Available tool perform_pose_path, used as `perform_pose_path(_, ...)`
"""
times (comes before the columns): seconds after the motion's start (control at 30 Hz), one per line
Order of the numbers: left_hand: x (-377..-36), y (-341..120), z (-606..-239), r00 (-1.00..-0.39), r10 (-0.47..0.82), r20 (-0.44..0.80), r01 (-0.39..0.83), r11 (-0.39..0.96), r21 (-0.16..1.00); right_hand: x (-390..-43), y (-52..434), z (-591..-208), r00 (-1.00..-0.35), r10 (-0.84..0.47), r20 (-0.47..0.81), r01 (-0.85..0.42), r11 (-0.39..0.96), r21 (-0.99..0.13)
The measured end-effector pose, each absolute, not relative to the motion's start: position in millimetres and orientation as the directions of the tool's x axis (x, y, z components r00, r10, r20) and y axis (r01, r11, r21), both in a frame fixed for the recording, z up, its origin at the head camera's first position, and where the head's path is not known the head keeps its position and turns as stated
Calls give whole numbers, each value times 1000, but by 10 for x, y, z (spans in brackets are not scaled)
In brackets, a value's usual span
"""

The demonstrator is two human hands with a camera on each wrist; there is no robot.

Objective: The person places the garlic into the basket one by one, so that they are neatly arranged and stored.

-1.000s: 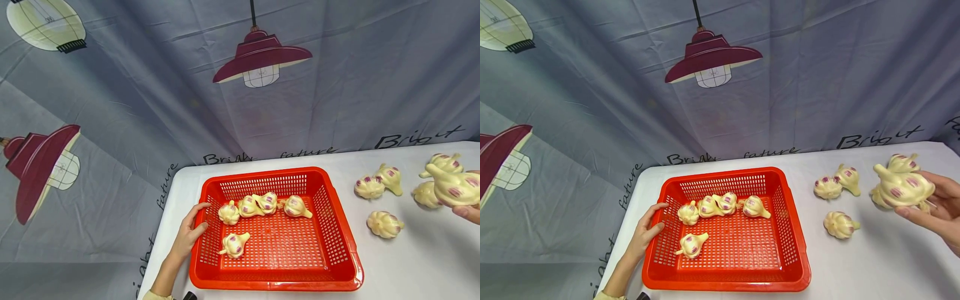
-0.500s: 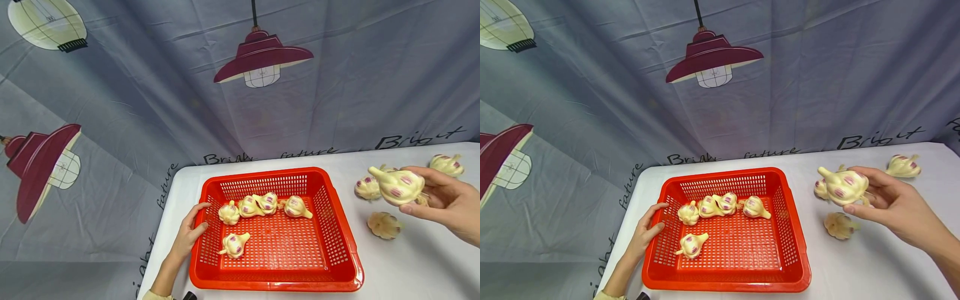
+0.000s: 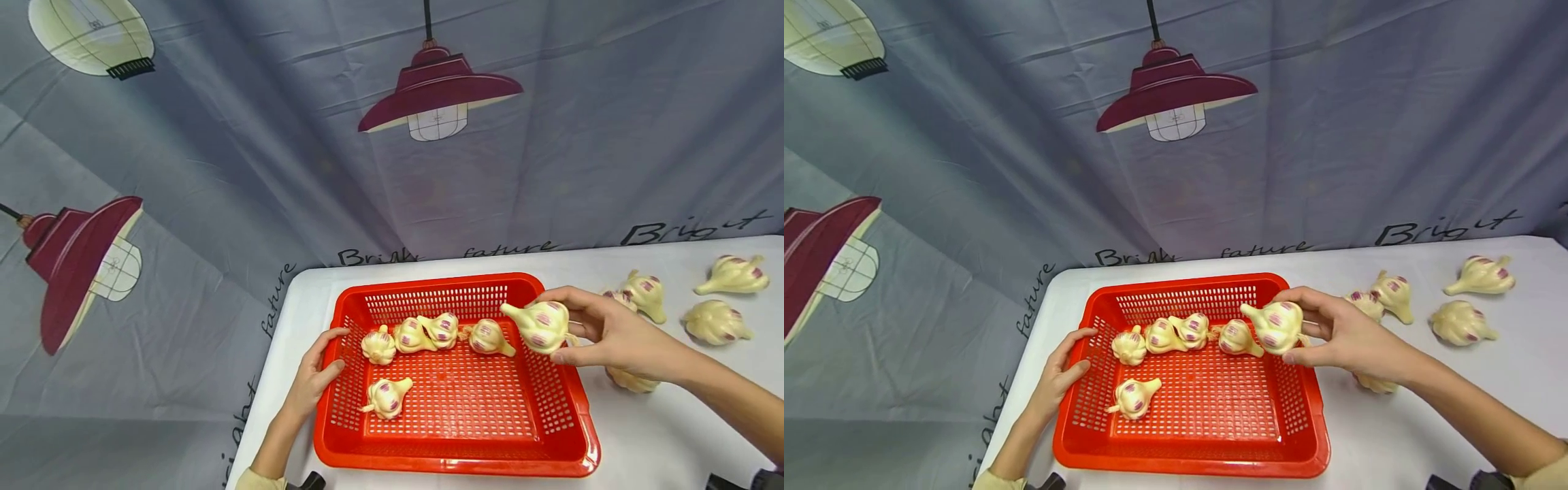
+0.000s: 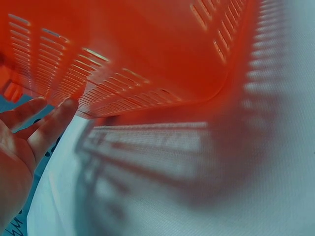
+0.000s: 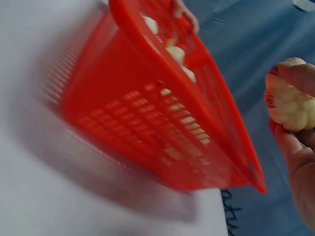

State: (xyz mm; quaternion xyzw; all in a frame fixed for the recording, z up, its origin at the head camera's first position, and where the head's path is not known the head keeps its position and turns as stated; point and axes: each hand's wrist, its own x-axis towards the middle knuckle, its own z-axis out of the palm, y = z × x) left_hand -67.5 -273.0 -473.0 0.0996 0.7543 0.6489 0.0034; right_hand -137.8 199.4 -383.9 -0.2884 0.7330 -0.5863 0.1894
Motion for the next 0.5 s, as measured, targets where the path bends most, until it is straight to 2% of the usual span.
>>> perform_pose_path(0.3,-671,-2721,-4717,-984,143,108,129,147,981,-1409,1608,-3986,-664,-743,-80,-103,198,-975)
perform_pose_path(0.5,-667,-2710,-4704,-985,141,104,125,149,981,-1450,1418,-4053,-581,-810,-85,-111,182,-977)
